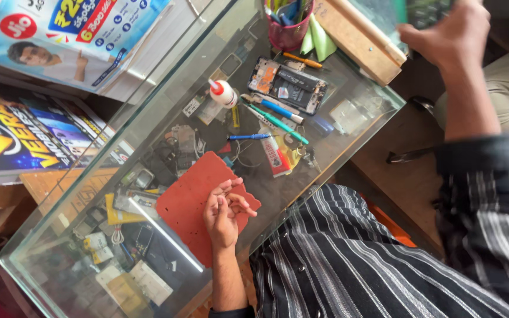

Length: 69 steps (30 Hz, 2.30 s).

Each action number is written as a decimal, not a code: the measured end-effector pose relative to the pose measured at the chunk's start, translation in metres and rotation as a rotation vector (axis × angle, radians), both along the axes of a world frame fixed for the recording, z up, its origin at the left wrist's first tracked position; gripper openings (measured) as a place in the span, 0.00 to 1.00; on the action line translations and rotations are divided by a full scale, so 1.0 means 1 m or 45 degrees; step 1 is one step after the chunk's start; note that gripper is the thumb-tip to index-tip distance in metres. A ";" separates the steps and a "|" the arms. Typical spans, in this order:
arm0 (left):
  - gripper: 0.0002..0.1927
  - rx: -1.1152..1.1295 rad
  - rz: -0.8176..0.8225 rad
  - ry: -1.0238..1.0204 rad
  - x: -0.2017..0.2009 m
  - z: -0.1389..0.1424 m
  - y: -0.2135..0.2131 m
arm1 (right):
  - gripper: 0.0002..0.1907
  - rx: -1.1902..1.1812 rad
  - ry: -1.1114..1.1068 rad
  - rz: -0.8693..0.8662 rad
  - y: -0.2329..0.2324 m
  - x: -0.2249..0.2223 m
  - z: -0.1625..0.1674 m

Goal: The person repairs a smartphone on a red mat over a glass counter. They use a screwdriver on the opened phone, apply adhesive from a glue tube, press the back cover into place, secure it with rubber bands, and use a pry tool and brush on the phone edges while testing the screen.

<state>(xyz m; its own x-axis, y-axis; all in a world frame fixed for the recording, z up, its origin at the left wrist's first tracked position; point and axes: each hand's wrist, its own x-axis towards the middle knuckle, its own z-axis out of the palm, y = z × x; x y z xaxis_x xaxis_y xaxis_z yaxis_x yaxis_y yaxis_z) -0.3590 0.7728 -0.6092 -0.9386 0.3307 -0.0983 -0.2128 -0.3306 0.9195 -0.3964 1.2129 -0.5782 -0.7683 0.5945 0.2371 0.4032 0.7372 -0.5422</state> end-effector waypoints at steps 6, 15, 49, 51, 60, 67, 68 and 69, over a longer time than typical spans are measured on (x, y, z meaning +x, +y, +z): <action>0.21 0.033 0.017 -0.004 0.001 -0.003 0.005 | 0.40 -0.782 0.107 -0.280 0.021 0.111 -0.045; 0.26 0.051 0.056 0.016 0.002 -0.006 0.006 | 0.46 -0.090 -0.232 0.056 0.024 0.036 -0.101; 0.21 -1.542 0.054 1.479 -0.078 -0.036 0.064 | 0.11 0.391 0.030 0.727 -0.186 -0.002 -0.054; 0.15 -1.800 -0.062 1.512 -0.086 -0.034 0.070 | 0.06 0.477 0.032 0.710 -0.194 -0.007 -0.062; 0.11 -1.885 -0.191 1.062 -0.069 -0.043 0.065 | 0.10 0.212 -0.304 0.705 -0.171 0.003 -0.049; 0.32 -1.686 -0.165 1.039 -0.061 -0.052 0.078 | 0.11 0.230 -0.164 0.672 -0.164 -0.004 -0.048; 0.33 -1.658 -0.175 1.042 -0.057 -0.055 0.080 | 0.10 0.226 -0.136 0.698 -0.164 -0.005 -0.053; 0.34 -1.657 -0.213 1.048 -0.055 -0.058 0.083 | 0.09 0.223 -0.106 0.722 -0.164 -0.005 -0.058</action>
<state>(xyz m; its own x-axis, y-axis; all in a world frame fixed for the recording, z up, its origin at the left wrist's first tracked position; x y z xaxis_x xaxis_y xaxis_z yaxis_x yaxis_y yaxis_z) -0.4137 0.8555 -0.6672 -0.8383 0.5328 0.1160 0.5274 0.7381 0.4209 -0.4016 1.0494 -0.6359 -0.9746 0.0439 0.2198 -0.0432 0.9254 -0.3765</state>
